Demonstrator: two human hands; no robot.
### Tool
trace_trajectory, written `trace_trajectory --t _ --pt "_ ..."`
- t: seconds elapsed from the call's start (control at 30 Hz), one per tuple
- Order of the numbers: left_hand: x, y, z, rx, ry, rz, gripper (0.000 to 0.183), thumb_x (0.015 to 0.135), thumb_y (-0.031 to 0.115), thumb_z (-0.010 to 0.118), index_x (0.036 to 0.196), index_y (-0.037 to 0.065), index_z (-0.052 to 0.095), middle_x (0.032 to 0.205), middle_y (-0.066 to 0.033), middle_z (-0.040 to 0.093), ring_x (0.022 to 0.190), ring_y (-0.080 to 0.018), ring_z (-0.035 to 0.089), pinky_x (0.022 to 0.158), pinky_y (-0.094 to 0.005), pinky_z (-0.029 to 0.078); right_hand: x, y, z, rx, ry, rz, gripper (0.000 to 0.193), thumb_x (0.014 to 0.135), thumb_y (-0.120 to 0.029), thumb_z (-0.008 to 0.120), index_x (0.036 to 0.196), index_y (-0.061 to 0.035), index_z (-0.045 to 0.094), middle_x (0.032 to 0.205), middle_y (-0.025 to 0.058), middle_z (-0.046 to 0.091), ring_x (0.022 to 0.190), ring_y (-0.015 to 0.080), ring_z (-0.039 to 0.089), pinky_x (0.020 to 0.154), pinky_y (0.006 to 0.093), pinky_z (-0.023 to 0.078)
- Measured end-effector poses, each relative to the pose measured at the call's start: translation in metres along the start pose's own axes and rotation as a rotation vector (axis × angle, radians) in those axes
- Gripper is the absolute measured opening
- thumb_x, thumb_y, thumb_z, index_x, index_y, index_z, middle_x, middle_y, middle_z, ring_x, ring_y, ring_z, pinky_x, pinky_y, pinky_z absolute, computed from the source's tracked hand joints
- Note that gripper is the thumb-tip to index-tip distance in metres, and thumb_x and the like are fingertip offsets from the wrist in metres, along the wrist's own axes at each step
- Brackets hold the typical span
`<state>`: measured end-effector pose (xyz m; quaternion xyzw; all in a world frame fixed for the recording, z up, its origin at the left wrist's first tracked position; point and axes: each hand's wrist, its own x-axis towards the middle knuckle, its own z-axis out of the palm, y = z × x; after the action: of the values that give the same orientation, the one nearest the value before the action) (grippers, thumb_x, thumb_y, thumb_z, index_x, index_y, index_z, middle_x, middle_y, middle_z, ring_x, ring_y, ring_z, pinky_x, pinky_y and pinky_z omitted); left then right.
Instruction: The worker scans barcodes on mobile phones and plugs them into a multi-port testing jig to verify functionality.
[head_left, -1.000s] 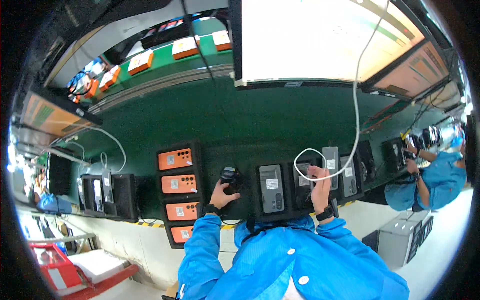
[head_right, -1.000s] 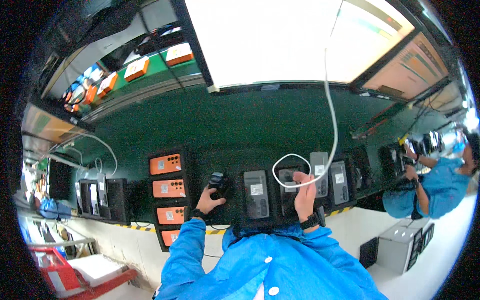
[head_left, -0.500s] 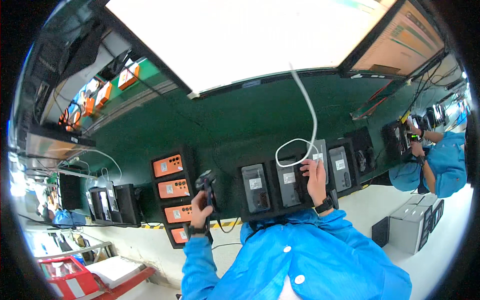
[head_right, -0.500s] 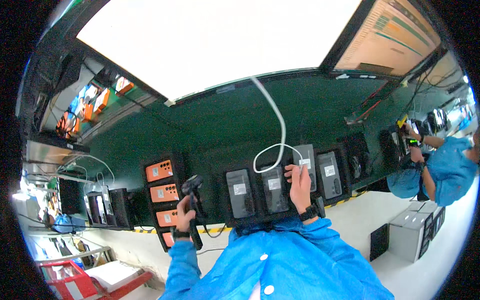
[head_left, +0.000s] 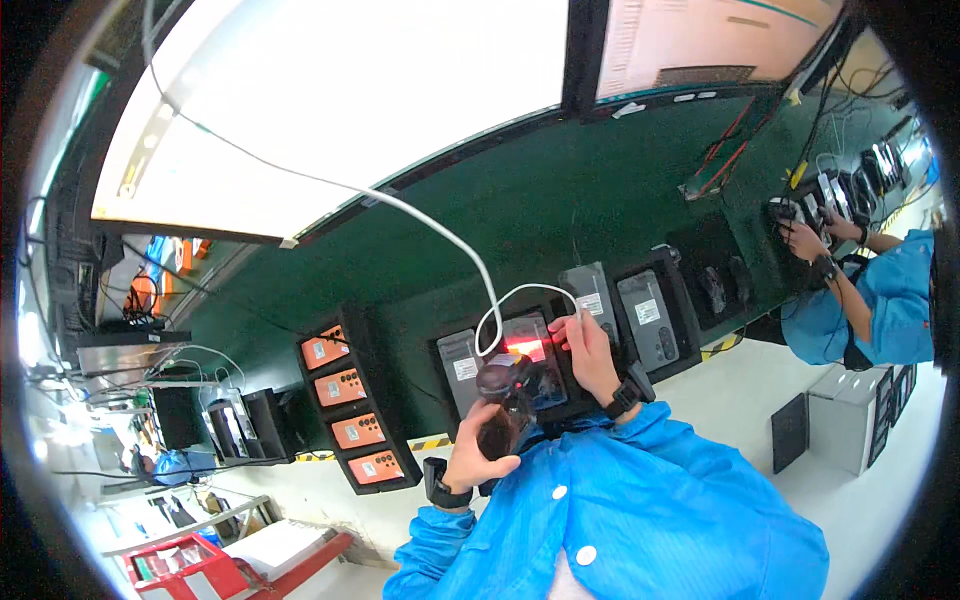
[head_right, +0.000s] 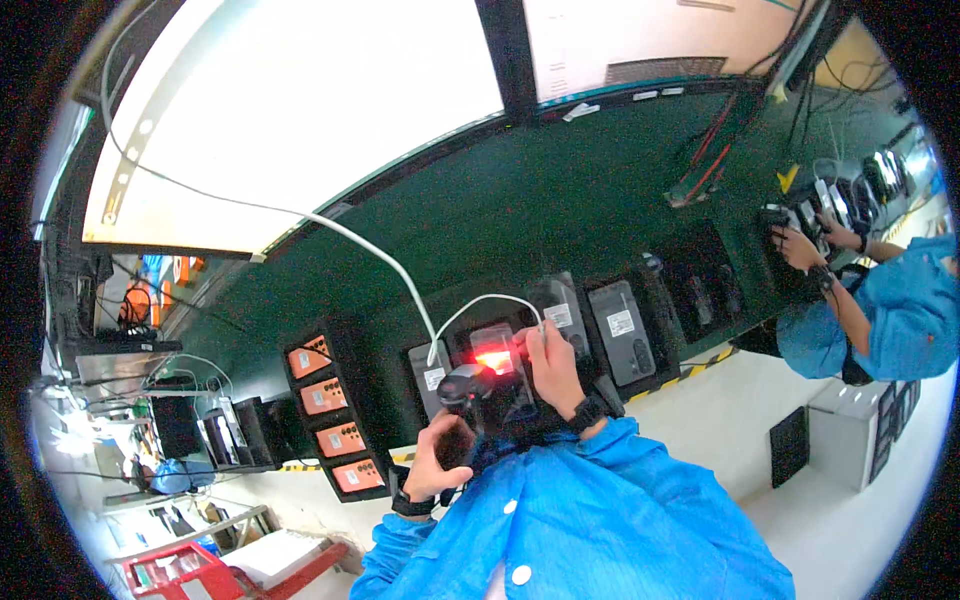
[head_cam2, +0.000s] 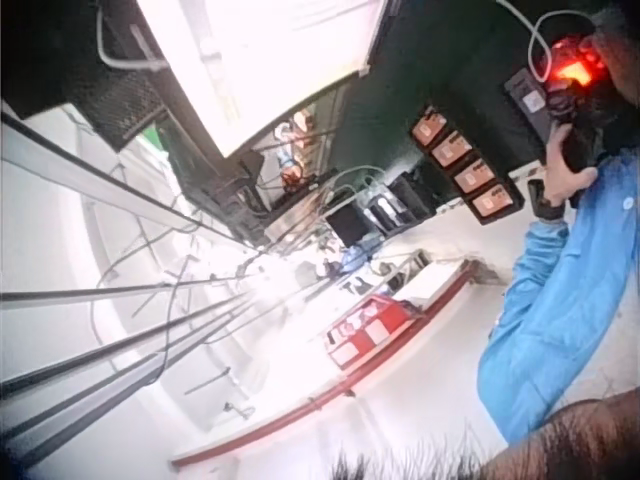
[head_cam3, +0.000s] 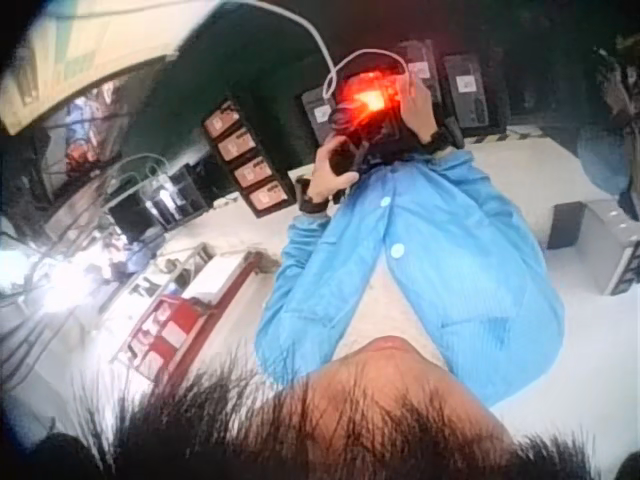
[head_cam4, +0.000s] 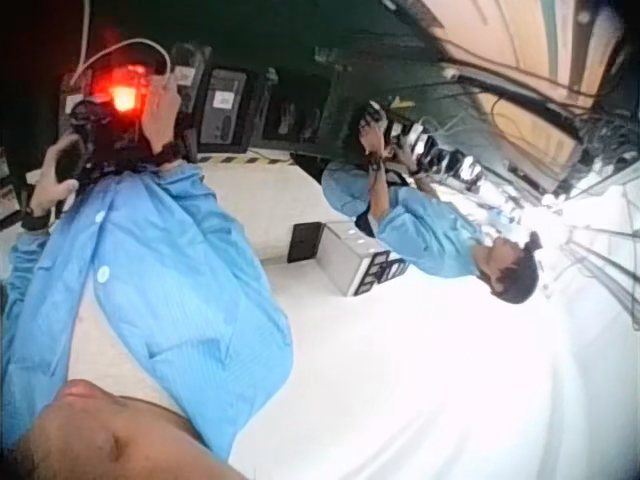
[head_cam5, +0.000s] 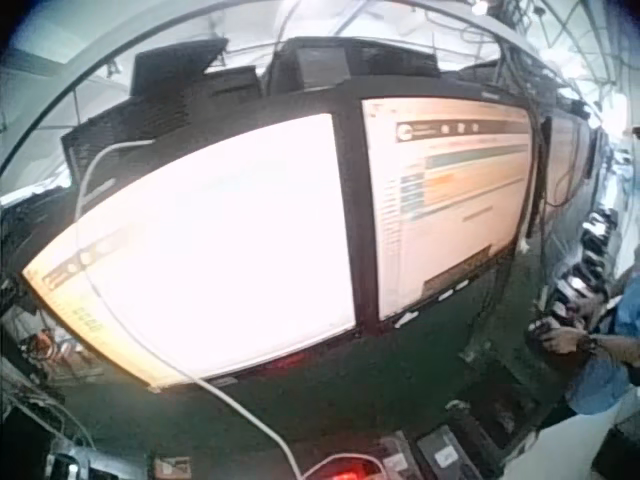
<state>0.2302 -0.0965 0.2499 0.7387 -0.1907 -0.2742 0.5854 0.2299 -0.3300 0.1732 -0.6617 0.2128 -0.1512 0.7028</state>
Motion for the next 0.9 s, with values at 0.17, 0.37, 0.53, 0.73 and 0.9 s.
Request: trace_trajectory --t 0.17,0.37,0.53,0.73,0.9 --pt "-0.001 0.007 0.007 -0.11 0.03 -0.052 0.066 0.058 0.044 0.08 0.096 -0.003 0.055 0.094 -0.0052 0.048 0.084 -0.0151 0.048 0.073 -0.0264 0.038 -0.002 -0.005 -0.007 -0.134 -0.008 -0.035 0.036 0.101 -0.031 0.04 0.098 -0.0013 0.061 0.084 0.0115 0.064 0.079 0.0213 0.061 0.074 0.0337 0.047" --pt "-0.001 0.018 -0.006 -0.016 -0.113 -0.195 0.068 0.058 0.045 0.08 0.097 -0.004 0.056 0.09 -0.0044 0.049 0.083 -0.0147 0.048 0.073 -0.0262 0.039 0.003 -0.003 -0.003 -0.116 -0.067 -0.03 0.036 0.101 -0.03 0.04 0.095 0.0 0.059 0.086 0.0098 0.065 0.078 0.0181 0.061 0.072 0.031 0.047" --pt "-0.014 -0.006 -0.021 0.05 -0.102 -0.105 0.075 0.056 0.038 0.082 0.11 -0.006 0.055 0.106 -0.0129 0.054 0.1 -0.0244 0.053 0.09 -0.035 0.042 0.005 -0.001 0.009 -0.108 -0.131 0.028 0.035 0.102 -0.03 0.039 0.095 0.0006 0.056 0.087 0.0084 0.065 0.077 0.015 0.06 0.069 0.028 0.048" --pt "-0.019 -0.014 -0.075 0.078 0.03 -0.02 0.079 0.057 0.034 0.083 0.119 -0.005 0.052 0.117 -0.0138 0.051 0.108 -0.0242 0.052 0.096 -0.0337 0.04 -0.019 -0.025 0.019 -0.284 -0.252 -0.015 0.03 0.097 -0.024 0.047 0.113 0.0006 0.052 0.1 0.0237 0.065 0.094 0.0402 0.063 0.078 0.0437 0.049" --pt "-0.031 -0.005 -0.105 -0.172 0.204 0.025 0.067 0.064 0.037 0.08 0.111 -0.004 0.057 0.098 -0.0044 0.054 0.092 -0.0137 0.052 0.083 -0.0274 0.042 -0.045 0.004 0.035 -0.45 -0.392 -0.003 0.065 0.091 -0.035 0.055 0.14 0.0017 0.032 0.134 0.0368 0.039 0.121 0.0468 0.045 0.101 0.0436 0.038"
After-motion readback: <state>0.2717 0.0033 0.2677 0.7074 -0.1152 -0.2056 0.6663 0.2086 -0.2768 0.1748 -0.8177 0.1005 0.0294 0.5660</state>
